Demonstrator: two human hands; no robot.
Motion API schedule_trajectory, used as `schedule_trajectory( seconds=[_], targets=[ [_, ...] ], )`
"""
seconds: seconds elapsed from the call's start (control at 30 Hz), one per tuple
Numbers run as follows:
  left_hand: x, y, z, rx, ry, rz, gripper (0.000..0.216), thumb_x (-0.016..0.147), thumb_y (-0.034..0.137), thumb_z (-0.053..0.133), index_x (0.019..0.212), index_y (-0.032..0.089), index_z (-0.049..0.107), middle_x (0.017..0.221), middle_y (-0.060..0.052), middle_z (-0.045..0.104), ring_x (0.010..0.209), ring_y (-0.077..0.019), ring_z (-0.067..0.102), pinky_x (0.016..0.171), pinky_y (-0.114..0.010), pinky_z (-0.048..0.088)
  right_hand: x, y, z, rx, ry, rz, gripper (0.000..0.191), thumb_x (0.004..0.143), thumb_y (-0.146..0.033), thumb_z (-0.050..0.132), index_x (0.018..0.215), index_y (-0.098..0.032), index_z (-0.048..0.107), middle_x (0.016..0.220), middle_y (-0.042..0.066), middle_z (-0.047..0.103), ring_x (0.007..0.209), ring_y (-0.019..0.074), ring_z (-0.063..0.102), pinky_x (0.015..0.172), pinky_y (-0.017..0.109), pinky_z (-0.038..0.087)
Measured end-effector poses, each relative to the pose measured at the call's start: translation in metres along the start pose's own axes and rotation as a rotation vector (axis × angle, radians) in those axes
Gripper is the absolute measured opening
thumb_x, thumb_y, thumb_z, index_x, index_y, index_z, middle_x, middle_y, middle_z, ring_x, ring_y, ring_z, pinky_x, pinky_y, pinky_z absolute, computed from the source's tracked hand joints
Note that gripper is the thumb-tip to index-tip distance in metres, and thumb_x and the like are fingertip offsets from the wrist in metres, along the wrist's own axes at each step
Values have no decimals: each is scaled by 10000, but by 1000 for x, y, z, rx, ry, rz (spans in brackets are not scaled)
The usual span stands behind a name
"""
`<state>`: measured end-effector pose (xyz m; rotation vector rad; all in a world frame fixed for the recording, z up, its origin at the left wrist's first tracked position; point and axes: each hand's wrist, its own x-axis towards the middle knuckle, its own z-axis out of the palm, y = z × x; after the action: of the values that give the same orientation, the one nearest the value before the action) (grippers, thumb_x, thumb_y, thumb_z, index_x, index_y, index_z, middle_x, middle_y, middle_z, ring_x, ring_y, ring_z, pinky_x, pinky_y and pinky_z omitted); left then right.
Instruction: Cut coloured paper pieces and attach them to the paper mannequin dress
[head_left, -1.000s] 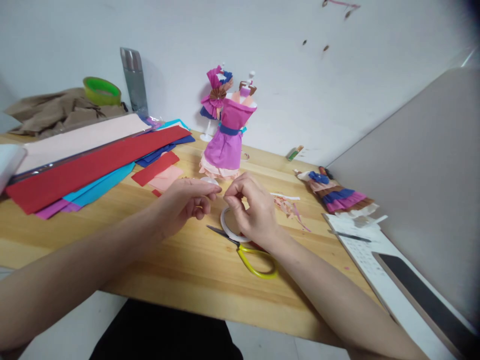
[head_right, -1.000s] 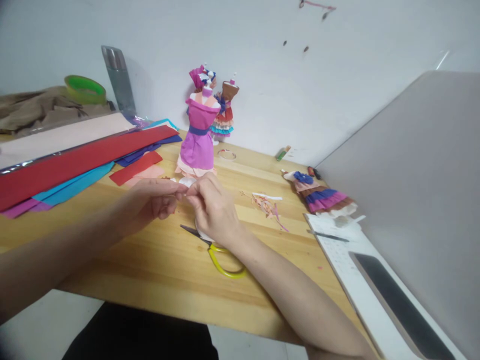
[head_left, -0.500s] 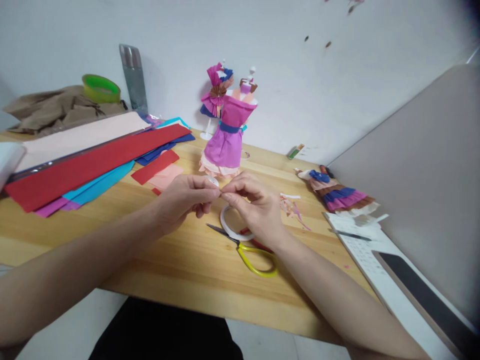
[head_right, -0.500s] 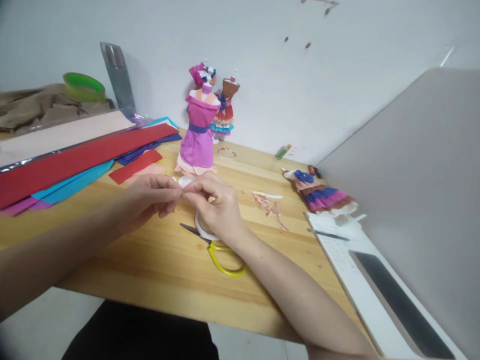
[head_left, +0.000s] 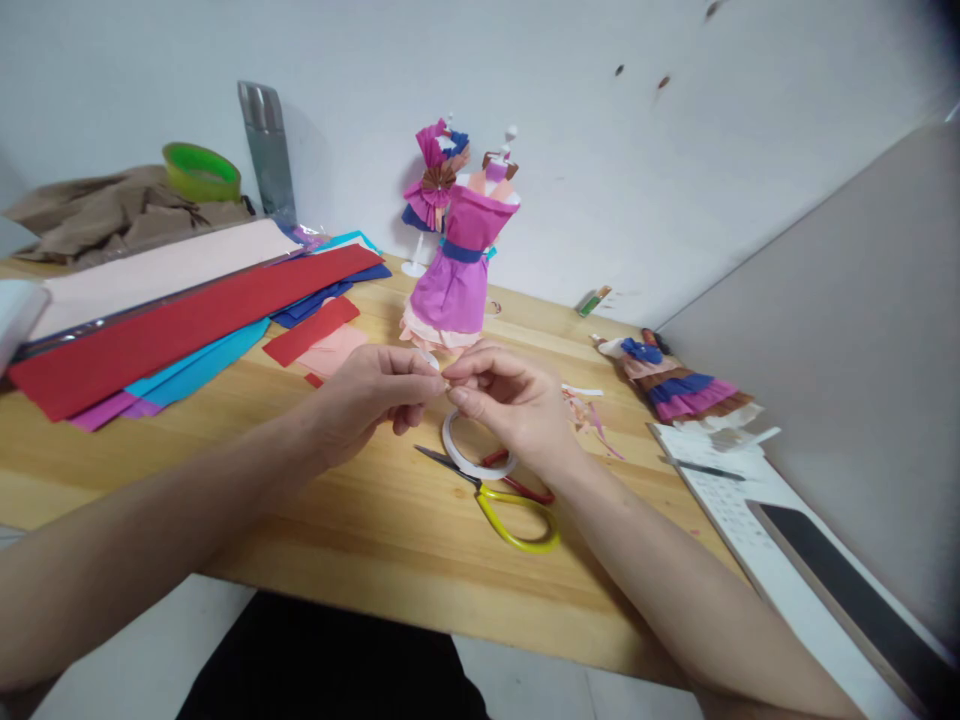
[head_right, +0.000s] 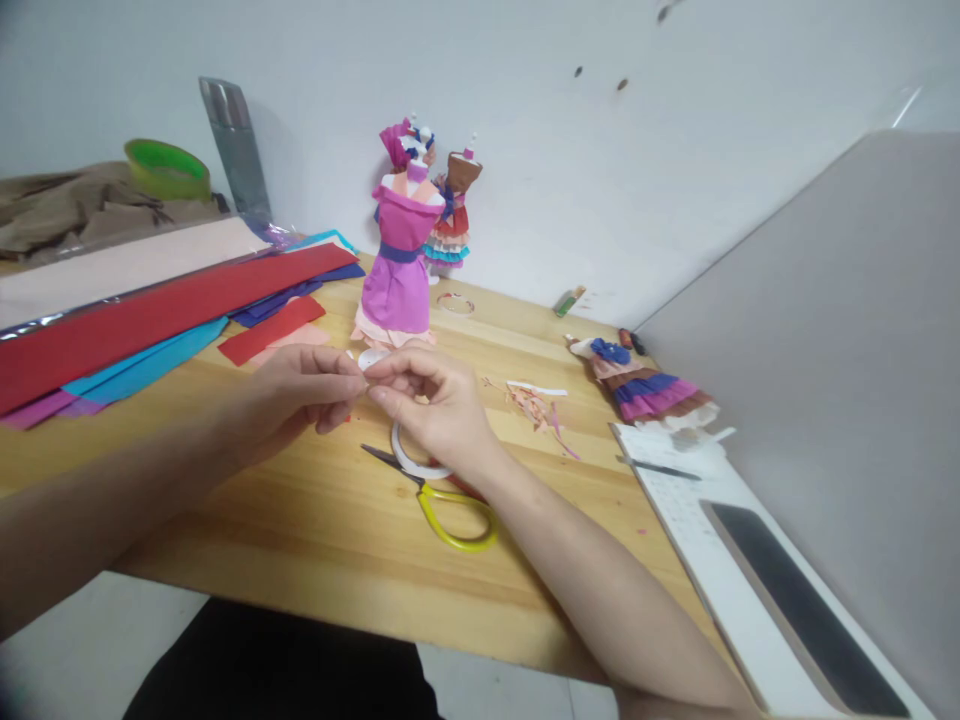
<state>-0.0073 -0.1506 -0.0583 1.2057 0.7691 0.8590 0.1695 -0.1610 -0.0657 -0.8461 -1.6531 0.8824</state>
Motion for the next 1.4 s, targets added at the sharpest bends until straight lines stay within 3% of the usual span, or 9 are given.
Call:
schedule_trajectory(
  seconds=[0.17, 0.53, 0.87, 1.17, 1.3, 1.4],
  targets=[
    [1, -2, -1, 45, 18, 38, 198, 672, 262, 708, 550, 152, 597, 460, 17, 540, 435, -62, 441, 415, -182, 323, -1, -7, -1, -337, 2, -268, 116, 787, -116, 636, 701, -192, 650, 658, -9, 605, 607, 123, 543, 557, 265, 445],
    [2, -2, 1, 202, 100, 141, 102, 643, 230, 697, 625, 147, 641, 441, 37, 545, 384, -57, 432, 373, -173, 322, -6, -9, -2, -594, -12, -464, 144, 840, -79, 582, 737, -174, 617, 689, 24, 592, 638, 143, 577, 578, 285, 463],
    [-1, -3, 4, 308, 139, 137, 99, 650, 229, 688, 606, 147, 653, 450, 38, 530, 407, -62, 438, 385, -175, 337, -7, -8, -2, -679, -61, -517, 176, 787, -50, 497, 708, -197, 551, 694, 18, 543, 604, 136, 528, 520, 268, 420],
    [-4, -1, 5, 358, 127, 166, 117, 701, 236, 668, 631, 143, 688, 470, 21, 565, 411, -75, 473, 402, -187, 394, -8, -6, 0, -725, -4, -528, 182, 740, -43, 513, 673, -210, 542, 680, 14, 549, 591, 143, 526, 520, 275, 418],
    [-4, 8, 3, 377, 159, 164, 199, 739, 270, 657, 856, 135, 745, 481, 27, 570, 426, -98, 500, 410, -202, 409, -8, -7, 1, -701, 17, -531, 196, 725, -24, 516, 667, -210, 530, 677, 14, 547, 592, 142, 518, 522, 280, 407],
    [0, 22, -11, 426, 300, 182, 269, 728, 237, 664, 966, 138, 739, 502, 27, 583, 446, -109, 515, 431, -209, 400, -8, -8, 1, -636, 16, -482, 200, 725, -21, 515, 669, -211, 537, 663, 8, 546, 605, 148, 527, 546, 293, 422]
  ],
)
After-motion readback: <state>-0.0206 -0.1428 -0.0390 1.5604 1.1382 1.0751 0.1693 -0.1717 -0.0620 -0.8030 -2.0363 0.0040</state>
